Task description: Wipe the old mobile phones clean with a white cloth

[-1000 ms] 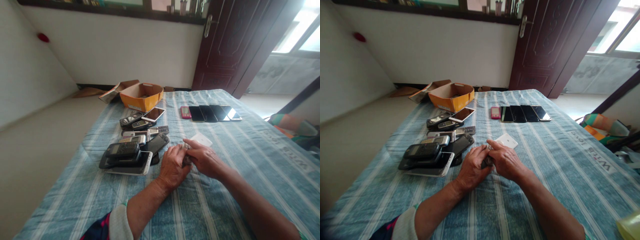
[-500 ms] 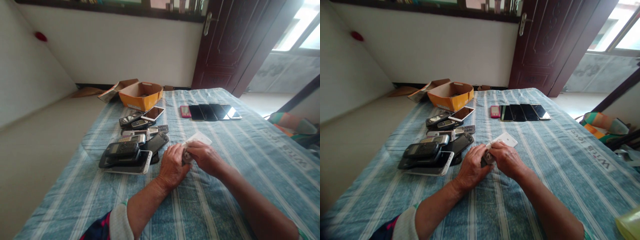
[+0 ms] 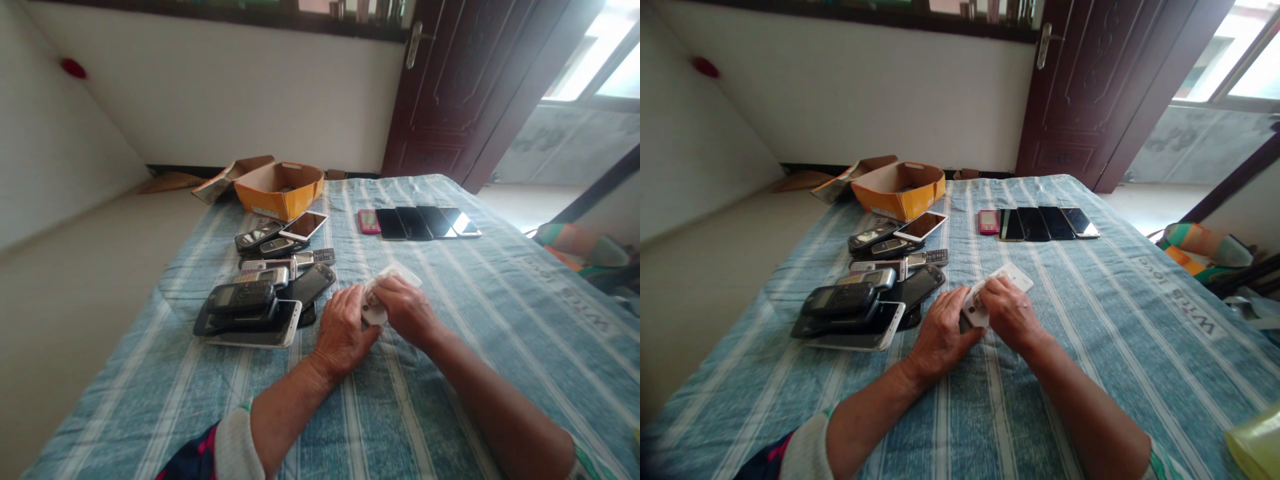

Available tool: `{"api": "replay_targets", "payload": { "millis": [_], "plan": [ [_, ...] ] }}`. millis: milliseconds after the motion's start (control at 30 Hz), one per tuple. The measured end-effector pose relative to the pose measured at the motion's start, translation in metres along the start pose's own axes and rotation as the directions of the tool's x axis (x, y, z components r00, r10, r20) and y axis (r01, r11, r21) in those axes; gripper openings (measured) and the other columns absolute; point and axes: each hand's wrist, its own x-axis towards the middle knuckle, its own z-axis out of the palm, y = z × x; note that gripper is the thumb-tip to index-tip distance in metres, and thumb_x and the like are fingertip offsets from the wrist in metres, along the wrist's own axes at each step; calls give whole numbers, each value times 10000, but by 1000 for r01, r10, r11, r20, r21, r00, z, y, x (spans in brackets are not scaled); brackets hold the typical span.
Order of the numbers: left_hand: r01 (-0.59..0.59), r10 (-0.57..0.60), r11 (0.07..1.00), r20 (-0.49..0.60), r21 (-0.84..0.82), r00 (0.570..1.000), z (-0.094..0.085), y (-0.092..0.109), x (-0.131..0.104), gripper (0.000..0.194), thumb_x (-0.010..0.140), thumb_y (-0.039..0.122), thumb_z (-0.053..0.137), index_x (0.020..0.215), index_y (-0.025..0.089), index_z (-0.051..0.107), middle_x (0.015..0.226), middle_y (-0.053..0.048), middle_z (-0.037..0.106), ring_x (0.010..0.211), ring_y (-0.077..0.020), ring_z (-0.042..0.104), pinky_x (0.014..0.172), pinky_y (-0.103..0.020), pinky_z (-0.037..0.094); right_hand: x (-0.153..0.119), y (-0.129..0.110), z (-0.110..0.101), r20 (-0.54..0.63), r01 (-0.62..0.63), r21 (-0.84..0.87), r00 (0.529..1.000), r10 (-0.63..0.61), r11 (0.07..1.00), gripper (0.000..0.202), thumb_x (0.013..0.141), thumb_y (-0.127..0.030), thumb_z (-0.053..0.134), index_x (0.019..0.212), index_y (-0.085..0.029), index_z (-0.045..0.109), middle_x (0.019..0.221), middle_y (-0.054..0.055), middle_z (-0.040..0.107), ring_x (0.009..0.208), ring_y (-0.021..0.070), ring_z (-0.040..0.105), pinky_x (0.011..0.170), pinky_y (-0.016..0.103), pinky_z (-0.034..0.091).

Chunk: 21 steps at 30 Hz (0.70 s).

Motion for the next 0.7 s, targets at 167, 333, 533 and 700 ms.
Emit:
{"api": "replay_targets", "payload": {
  "millis": [167,333,533,700],
  "plan": [
    [30,-30,1000,9,-3,1000,-2,4,2,507,649,251,740,1104,176,527,1055,-105,646,980,-308,607,860,-452,507,6,34,3,-93,-189,-149,980,177,971,289,814,0,435,687,-197,606,787,69,592,768,200,473,634,302,365],
    [12,-12,1000,2,-16,1000,1,0,0,646,664,286,749,1219,130,457,1124,-146,627,1018,-321,586,878,-472,501,9,7,9,-61,-100,-116,994,94,988,256,849,-43,480,675,-190,596,762,61,578,754,193,471,655,300,370],
    [48,-48,998,0,-27,999,3,-3,-3,764,668,290,750,1316,146,373,1141,-138,618,1036,-316,581,890,-477,495,14,2,10,7,-31,-73,999,32,997,241,861,-54,480,719,-185,624,782,56,586,763,191,470,657,299,374],
    [81,-81,997,7,-16,997,2,1,-2,765,640,254,761,1303,159,392,1102,-115,623,1008,-306,587,883,-477,497,17,34,9,-62,-213,-157,977,206,964,280,824,-7,471,751,-188,671,804,65,600,780,195,475,636,296,349]
  ]
}}
